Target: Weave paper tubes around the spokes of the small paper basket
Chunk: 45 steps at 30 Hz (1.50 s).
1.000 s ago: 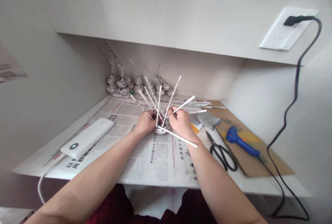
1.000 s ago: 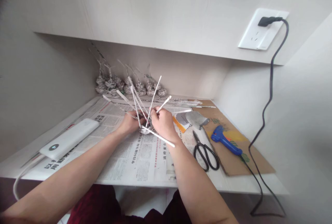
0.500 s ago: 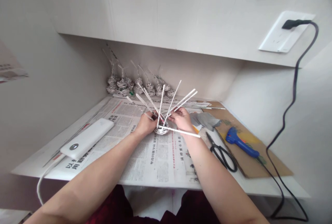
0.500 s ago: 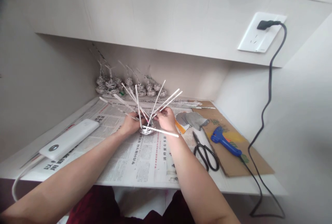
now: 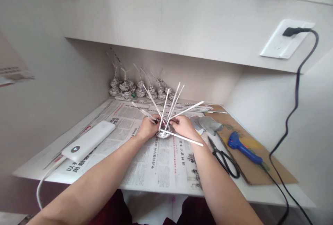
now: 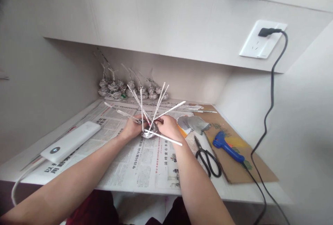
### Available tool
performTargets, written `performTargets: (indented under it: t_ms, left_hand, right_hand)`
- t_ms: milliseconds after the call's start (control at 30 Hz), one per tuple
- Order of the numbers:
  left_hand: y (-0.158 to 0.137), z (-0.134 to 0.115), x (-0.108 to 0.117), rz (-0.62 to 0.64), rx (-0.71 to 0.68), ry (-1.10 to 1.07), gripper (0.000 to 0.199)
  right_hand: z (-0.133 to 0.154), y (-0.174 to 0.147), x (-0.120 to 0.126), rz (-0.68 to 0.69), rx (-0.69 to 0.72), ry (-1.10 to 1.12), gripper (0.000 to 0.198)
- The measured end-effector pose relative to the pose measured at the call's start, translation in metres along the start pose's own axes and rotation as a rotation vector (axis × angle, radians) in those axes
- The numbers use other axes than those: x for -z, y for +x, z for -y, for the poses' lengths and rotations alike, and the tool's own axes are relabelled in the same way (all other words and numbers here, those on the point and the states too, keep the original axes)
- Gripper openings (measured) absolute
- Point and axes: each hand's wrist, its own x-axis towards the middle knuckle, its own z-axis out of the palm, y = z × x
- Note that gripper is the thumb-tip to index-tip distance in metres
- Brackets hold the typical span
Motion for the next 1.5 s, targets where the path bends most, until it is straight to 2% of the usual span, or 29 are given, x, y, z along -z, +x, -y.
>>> performTargets:
  t_ms: [133,300,567,700,867,967,1067,1100,1167,1267,1333,1433,1500]
  left_hand:
    - [0.0,-0.001,0.0,0.009,-0.005,-0.017,0.017]
    - [-0.001,-0.005,-0.001,0.02,-0.015,-0.056,0.016]
    - [0.001,-0.003,0.003,0.029,0.024,-0.017,0.017]
    - [0.002,-0.006,0.004,0.084,0.109,-0.092,0.019]
    - [0.002,-0.002,0.005,0.086,0.097,-0.048,0.019]
    - [0.003,0.002,0.004,0.065,0.122,-0.023,0.02]
    - [0.003,0.003,0.003,0.077,0.135,-0.036,0.022]
    - [0.003,0.003,0.003,0.082,0.14,-0.046,0.022]
    - [0.003,0.001,0.002,0.088,0.157,-0.067,0.022]
    - [0.002,-0.002,0.002,0.079,0.175,-0.059,0.021]
    - [0.002,-0.003,0.002,0.071,0.164,-0.032,0.019]
    - [0.002,-0.002,0.003,0.063,0.141,0.017,0.018]
    - [0.003,0.0,0.003,0.061,0.129,0.043,0.018]
  right_hand:
    - [-0.001,0.001,-0.002,0.01,-0.005,0.103,0.017]
    - [0.001,0.002,-0.006,-0.061,-0.151,0.119,0.03]
    - [0.001,0.0,-0.01,-0.055,-0.192,0.165,0.016]
    - [-0.003,0.003,-0.012,-0.063,-0.192,0.206,0.014]
    - [0.001,0.001,-0.008,-0.023,-0.225,0.181,0.015]
    - [0.004,-0.002,0.001,0.065,-0.119,0.153,0.018]
    - [-0.002,-0.002,0.015,0.209,0.016,0.167,0.021]
    - [-0.006,-0.001,0.02,0.262,0.012,0.199,0.023]
    - [-0.016,0.002,0.029,0.309,-0.082,0.305,0.024]
    - [-0.027,0.006,0.043,0.168,-0.266,0.498,0.02]
    - [-0.027,0.005,0.055,0.069,-0.317,0.643,0.031]
    - [-0.02,0.0,0.076,0.034,-0.257,0.858,0.05]
    - [-0.014,-0.006,0.088,0.052,-0.188,0.901,0.059]
